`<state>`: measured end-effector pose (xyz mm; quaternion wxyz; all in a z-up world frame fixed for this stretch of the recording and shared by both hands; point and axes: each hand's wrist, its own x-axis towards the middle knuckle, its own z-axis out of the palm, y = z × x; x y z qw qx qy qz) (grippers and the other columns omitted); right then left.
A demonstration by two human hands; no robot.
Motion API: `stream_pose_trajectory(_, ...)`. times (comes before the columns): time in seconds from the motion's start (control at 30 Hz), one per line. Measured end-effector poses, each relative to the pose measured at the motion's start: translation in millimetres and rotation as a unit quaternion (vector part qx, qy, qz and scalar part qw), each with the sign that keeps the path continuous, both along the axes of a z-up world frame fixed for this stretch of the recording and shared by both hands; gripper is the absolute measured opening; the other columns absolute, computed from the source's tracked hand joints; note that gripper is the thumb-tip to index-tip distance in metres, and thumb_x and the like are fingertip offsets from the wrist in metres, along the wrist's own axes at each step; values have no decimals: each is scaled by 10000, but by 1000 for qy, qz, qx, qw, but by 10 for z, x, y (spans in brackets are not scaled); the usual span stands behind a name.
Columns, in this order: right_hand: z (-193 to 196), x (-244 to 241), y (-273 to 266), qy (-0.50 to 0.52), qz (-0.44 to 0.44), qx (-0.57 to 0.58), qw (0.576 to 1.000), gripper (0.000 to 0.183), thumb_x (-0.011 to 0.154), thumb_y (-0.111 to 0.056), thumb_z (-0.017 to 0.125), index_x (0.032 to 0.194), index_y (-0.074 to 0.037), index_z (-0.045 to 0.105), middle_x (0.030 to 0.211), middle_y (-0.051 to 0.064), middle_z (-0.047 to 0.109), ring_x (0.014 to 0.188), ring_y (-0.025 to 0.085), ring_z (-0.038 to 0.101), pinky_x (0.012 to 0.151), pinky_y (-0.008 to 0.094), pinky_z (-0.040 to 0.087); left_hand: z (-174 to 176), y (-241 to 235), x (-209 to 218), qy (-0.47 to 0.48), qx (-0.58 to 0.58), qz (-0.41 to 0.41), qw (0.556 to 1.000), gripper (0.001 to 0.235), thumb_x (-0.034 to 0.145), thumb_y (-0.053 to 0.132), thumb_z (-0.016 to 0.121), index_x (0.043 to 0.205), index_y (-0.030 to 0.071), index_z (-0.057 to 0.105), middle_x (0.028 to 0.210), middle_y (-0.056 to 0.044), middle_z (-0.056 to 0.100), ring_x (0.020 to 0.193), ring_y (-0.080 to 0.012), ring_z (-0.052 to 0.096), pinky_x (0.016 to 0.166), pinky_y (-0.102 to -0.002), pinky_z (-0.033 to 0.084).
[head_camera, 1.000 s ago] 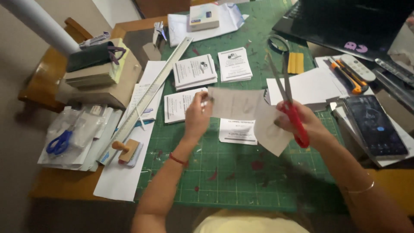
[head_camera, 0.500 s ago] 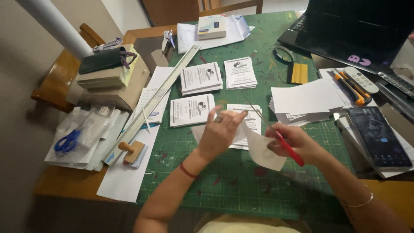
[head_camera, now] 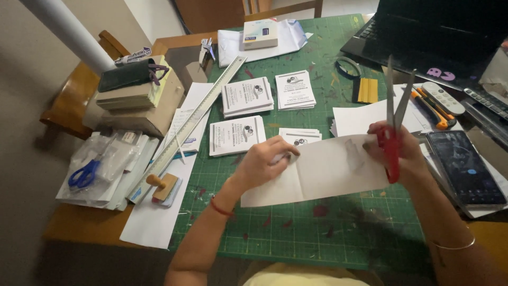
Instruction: Cutting printed cards into smaller pieces using scissors on a cutting mat.
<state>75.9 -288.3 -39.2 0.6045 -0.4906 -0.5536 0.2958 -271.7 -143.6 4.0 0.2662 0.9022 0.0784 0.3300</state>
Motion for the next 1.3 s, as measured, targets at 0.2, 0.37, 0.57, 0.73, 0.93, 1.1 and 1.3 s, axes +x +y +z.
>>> stream_pose_trajectory(0.2,182,-164,-2,33,-12,-25,999,430,970,-93,728,1372,-78,578,1186,131,681,1066,260,705,934,356,629,-156,206,-6,30,-117,113,986,365,1025,2,636,1338,162,732,1182,-88,761,851,-150,698,582,-181,601)
stream_pose_trajectory(0.37,319,-169,102,-39,-35,-223,973,423,982,-141,682,1379,-61,561,1243,175,706,1116,316,745,965,446,636,96,224,-110,-5,-281,191,941,419,1040,-16,613,1390,191,715,1342,-97,767,786,-132,634,522,-182,538)
stream_pose_trajectory(0.57,243,-122,73,-106,111,-335,929,611,870,-326,722,1431,-127,583,1237,132,759,1085,283,801,949,420,682,102,313,-161,-106,-332,208,914,415,1060,34,592,1433,164,719,1389,-40,748,953,-108,660,688,-195,513)
stream_pose_trajectory(0.73,56,18,92,-182,203,-370,888,679,857,-368,751,1508,-224,619,1414,95,763,1240,274,784,1066,480,648,95,322,-158,-157,-366,212,892,405,1067,92,601,1452,187,690,1407,-80,753,901,-106,710,652,-223,609)
stream_pose_trajectory(0.93,100,-211,121,-284,213,-370,858,733,856,-523,714,1531,-252,628,1372,17,833,1166,190,813,1011,369,629,30,345,-135,-201,-392,201,875,430,1050,107,625,1474,150,682,1418,-58,749,1000,-137,736,743,-261,631)
stream_pose_trajectory(1.1,327,-527,150,-222,176,-311,907,430,917,-386,790,1211,-72,782,860,169,832,688,279,770,569,320,611,-100,239,-36,-206,-395,128,886,462,1104,77,602,1545,209,645,1219,-117,788,1017,-124,754,931,-329,652)
stream_pose_trajectory(1.3,169,-597,183,-231,171,-280,916,364,914,-362,811,1125,-67,785,810,182,828,627,291,762,499,295,559,-265,248,40,-192,-371,127,900,416,1112,101,647,1512,210,681,1336,-143,766,1089,-146,757,969,-371,638)
